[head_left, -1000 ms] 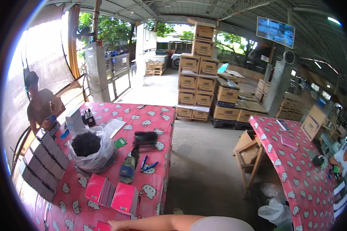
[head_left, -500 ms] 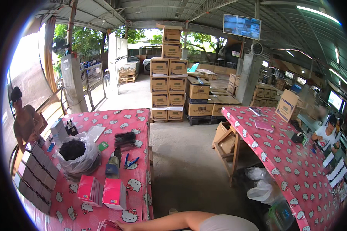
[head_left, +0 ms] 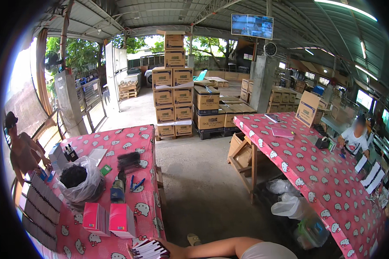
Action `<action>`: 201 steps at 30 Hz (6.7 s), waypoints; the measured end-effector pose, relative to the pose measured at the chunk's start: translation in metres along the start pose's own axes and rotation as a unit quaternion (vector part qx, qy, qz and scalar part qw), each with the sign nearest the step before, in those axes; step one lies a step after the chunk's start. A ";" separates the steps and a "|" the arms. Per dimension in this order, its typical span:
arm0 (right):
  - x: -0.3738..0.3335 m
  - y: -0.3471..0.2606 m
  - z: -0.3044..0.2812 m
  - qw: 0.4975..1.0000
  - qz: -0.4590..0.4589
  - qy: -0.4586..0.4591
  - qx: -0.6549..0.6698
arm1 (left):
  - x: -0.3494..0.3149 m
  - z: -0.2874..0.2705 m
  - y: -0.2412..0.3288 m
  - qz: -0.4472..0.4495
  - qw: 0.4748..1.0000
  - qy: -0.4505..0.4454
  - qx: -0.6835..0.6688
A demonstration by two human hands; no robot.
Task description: The person binds spiral notepads by hand, inserting a metal coil through the punched holes of the paper and covers and then using a tool to trim the ends.
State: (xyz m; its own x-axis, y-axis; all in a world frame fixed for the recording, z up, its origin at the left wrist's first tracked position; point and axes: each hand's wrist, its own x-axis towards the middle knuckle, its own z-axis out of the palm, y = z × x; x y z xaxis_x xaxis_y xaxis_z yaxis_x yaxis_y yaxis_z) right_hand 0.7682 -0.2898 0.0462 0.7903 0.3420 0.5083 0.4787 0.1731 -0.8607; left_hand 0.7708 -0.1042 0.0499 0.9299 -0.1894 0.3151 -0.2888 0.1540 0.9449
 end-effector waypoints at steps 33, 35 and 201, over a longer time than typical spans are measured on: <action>-0.017 0.046 0.001 0.989 -0.058 0.007 -0.139 | -0.009 -0.005 -0.021 -0.093 0.989 -0.078 -0.090; -0.020 0.049 0.002 0.985 -0.063 0.011 -0.158 | -0.012 -0.008 -0.035 -0.057 0.993 -0.049 -0.093; 0.400 0.166 -0.124 0.809 0.032 -0.587 0.005 | 0.207 0.043 0.005 -0.120 0.752 0.434 0.481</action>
State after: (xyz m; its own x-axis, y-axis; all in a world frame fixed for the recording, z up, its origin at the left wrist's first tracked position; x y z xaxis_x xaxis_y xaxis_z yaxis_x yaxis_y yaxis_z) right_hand 1.2115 -0.2388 0.1097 -0.0969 0.9911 0.0911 0.4437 0.1250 -0.8874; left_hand 0.9524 -0.1841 0.1233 0.6589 0.6696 0.3429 0.2693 -0.6355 0.7236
